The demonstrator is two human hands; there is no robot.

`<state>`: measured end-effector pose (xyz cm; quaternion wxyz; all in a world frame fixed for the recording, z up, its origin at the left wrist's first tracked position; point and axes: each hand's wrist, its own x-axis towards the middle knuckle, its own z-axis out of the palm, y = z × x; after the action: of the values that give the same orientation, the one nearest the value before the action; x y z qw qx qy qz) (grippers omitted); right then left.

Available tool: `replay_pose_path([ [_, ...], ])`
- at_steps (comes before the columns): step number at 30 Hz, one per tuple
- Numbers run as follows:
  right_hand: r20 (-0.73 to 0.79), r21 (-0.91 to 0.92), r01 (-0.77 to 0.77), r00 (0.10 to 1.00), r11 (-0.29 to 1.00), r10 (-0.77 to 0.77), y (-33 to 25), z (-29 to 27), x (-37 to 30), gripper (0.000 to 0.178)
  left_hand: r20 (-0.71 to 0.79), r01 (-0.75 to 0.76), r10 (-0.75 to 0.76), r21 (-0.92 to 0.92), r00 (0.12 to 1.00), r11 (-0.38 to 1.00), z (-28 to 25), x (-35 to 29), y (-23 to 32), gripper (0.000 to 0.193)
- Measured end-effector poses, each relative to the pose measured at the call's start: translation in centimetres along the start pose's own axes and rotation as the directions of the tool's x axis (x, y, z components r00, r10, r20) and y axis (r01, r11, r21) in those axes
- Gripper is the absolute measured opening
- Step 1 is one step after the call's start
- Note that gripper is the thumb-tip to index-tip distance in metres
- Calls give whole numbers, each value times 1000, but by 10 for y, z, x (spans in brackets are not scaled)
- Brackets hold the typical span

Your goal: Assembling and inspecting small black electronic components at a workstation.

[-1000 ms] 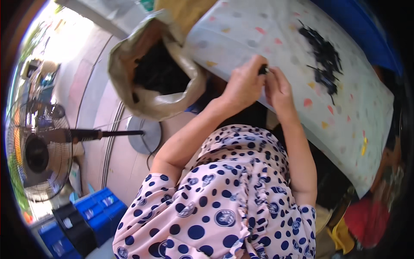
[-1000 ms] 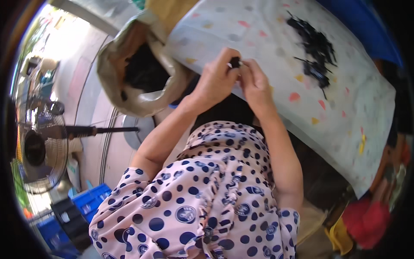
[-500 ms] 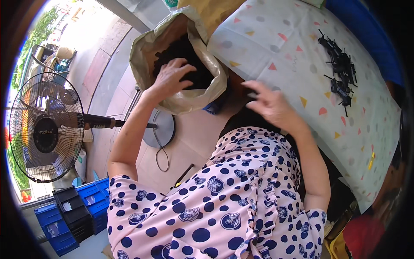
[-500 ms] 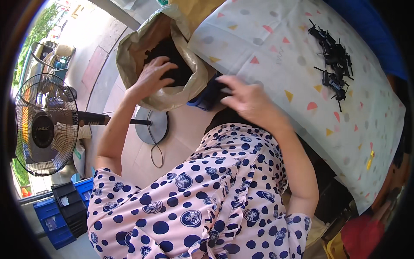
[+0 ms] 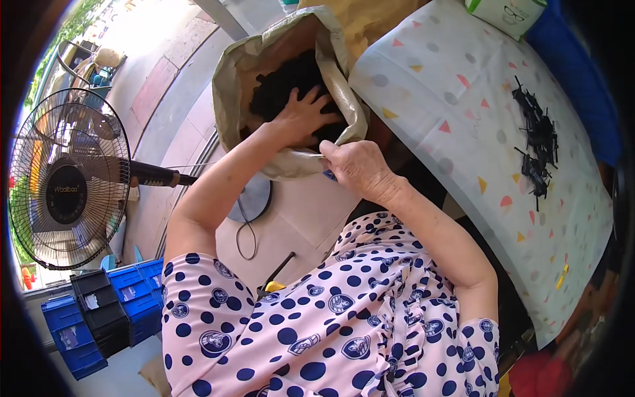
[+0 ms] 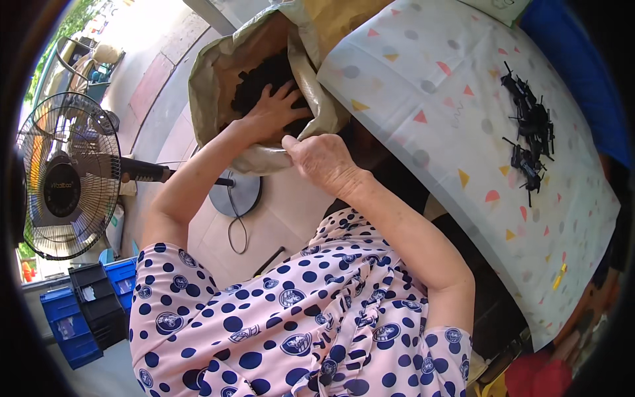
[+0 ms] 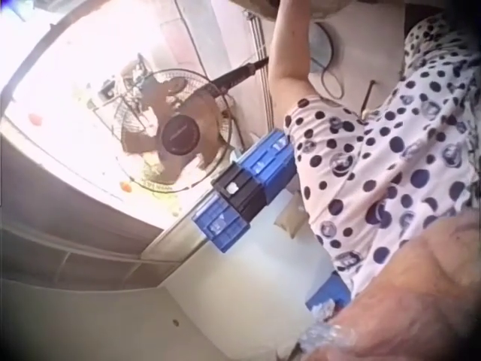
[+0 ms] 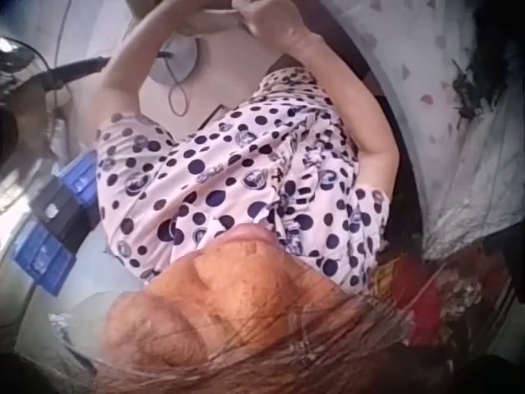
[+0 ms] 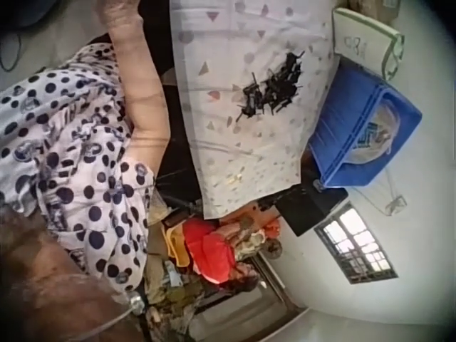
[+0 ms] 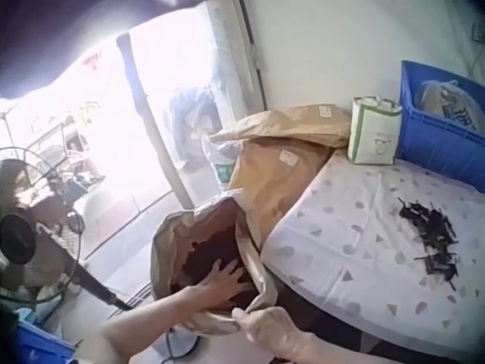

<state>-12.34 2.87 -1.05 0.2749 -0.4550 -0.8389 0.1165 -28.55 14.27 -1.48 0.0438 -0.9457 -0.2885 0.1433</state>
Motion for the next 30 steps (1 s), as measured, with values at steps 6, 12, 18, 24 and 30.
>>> replay_pose_path([
  [6,-1,62,12,1000,998,-12,-4,-4,11,12,-197,171,-180,-64,964,983,32,26,-48,69],
  [12,-1,80,-12,1000,997,12,-2,-6,5,13,-336,299,-346,-185,876,936,70,89,-89,61],
  [18,21,135,-31,999,990,28,-3,-7,1,14,-361,518,-507,-72,783,852,87,100,-137,60],
  [24,23,218,-65,998,974,61,6,-10,0,13,98,-25,34,-92,995,995,-1,42,-69,63],
  [30,54,207,9,998,978,-21,0,-6,1,9,90,-225,246,-197,965,954,40,10,1,61],
])
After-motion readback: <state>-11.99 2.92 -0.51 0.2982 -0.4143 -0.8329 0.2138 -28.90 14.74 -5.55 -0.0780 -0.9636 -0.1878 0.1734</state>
